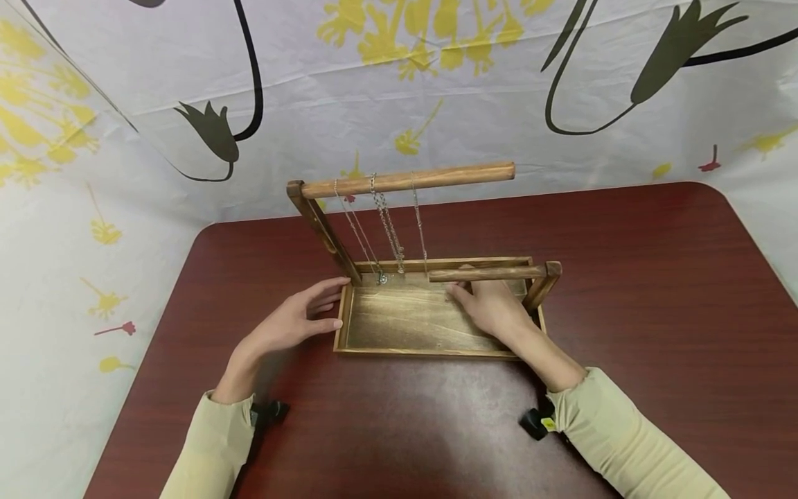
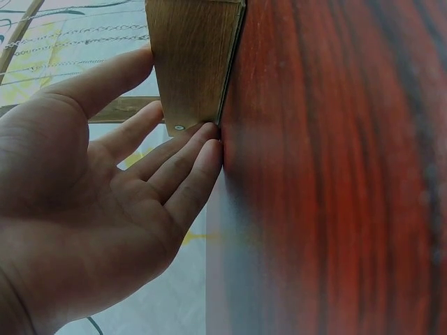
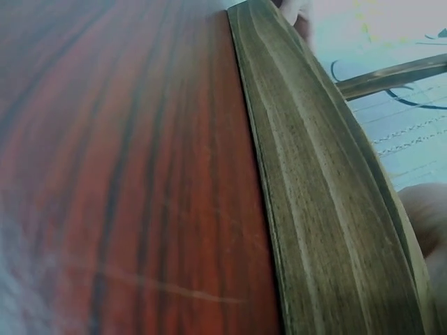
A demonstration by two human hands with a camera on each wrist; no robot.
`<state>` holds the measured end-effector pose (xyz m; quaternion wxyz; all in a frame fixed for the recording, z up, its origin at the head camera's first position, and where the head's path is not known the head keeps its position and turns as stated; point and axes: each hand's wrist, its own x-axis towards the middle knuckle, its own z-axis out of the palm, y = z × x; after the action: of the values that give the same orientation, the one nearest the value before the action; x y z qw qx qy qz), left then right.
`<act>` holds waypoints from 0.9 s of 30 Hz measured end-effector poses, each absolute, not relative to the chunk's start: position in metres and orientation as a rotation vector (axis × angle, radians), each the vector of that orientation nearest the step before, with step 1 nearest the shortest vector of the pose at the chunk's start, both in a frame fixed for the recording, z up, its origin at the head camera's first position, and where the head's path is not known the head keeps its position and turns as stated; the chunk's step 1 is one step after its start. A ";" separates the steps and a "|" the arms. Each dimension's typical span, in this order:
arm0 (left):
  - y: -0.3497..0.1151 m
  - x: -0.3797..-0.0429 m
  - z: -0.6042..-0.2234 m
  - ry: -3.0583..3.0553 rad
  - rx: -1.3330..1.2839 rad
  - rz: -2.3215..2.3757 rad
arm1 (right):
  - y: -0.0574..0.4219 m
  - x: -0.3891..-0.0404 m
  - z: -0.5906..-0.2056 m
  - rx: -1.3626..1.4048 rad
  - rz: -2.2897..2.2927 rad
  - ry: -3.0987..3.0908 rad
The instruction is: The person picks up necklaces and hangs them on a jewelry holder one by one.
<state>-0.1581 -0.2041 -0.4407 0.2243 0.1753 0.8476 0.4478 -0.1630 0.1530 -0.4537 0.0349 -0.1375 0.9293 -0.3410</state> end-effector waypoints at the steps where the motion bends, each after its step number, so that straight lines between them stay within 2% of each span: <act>1: -0.204 -0.158 -0.441 2.339 0.485 1.235 | 0.153 -0.163 -0.454 -0.434 -1.071 2.845; 17: -0.202 -0.159 -0.440 2.330 0.466 1.235 | 0.151 -0.154 -0.436 -0.412 -1.404 2.669; 23: -0.193 -0.152 -0.415 2.318 0.477 1.241 | 0.149 -0.151 -0.431 -0.470 -1.438 2.627; 27: -0.197 -0.155 -0.426 2.323 0.479 1.241 | 0.149 -0.146 -0.427 -0.395 -1.400 2.574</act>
<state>-0.1547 -0.1970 -0.4263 0.2303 0.1742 0.8444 0.4513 -0.1456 0.1493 -0.4272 0.0924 -0.1331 0.8669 -0.4714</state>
